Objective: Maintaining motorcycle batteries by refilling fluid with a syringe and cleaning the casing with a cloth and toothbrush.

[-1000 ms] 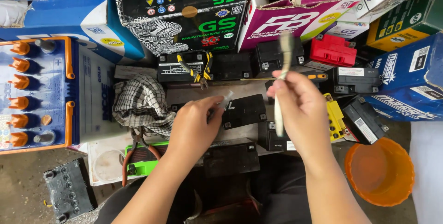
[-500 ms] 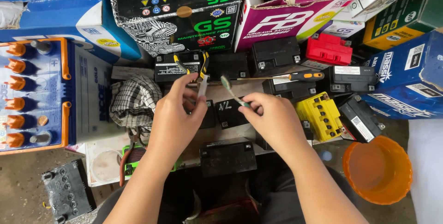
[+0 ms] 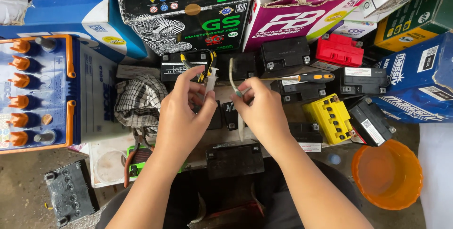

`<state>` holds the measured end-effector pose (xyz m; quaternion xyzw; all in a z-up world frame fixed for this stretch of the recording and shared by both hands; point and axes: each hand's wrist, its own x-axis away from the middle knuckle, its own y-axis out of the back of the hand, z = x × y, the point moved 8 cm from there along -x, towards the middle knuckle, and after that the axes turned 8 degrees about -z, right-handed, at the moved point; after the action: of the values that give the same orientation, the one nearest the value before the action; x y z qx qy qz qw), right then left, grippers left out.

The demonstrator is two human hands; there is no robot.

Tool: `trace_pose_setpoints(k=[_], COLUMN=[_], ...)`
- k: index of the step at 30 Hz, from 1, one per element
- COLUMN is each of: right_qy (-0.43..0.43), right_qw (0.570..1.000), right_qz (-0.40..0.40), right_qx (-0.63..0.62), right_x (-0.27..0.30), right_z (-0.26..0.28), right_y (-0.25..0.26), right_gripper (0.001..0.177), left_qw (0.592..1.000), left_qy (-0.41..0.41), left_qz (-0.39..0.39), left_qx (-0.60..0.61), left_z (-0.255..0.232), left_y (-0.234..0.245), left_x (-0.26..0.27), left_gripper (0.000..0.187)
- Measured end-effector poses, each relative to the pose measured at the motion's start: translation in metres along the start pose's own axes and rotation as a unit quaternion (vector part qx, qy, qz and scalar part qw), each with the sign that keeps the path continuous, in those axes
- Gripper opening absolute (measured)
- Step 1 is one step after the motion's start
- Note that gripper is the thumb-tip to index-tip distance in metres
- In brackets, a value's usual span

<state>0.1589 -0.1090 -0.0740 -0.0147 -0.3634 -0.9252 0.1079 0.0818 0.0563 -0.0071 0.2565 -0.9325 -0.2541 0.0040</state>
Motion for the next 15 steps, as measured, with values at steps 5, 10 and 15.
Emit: trace_pose_setpoints(k=[5, 10, 15], right_qy=[-0.078, -0.132, -0.053], right_qw=[0.995, 0.986, 0.994], right_qz=[0.032, 0.058, 0.072], right_qx=[-0.057, -0.085, -0.063], right_x=[-0.008, -0.009, -0.006], right_z=[-0.003, -0.002, 0.004], right_y=[-0.014, -0.03, -0.028], right_gripper=[0.026, 0.038, 0.042], left_qw=[1.0, 1.0, 0.999], left_qy=[-0.003, -0.005, 0.01], left_qz=[-0.001, 0.011, 0.027], left_qx=[-0.004, -0.011, -0.035], left_z=[-0.004, -0.001, 0.008], left_y=[0.002, -0.003, -0.007], left_x=[0.001, -0.001, 0.001], left_gripper=[0.045, 0.046, 0.045])
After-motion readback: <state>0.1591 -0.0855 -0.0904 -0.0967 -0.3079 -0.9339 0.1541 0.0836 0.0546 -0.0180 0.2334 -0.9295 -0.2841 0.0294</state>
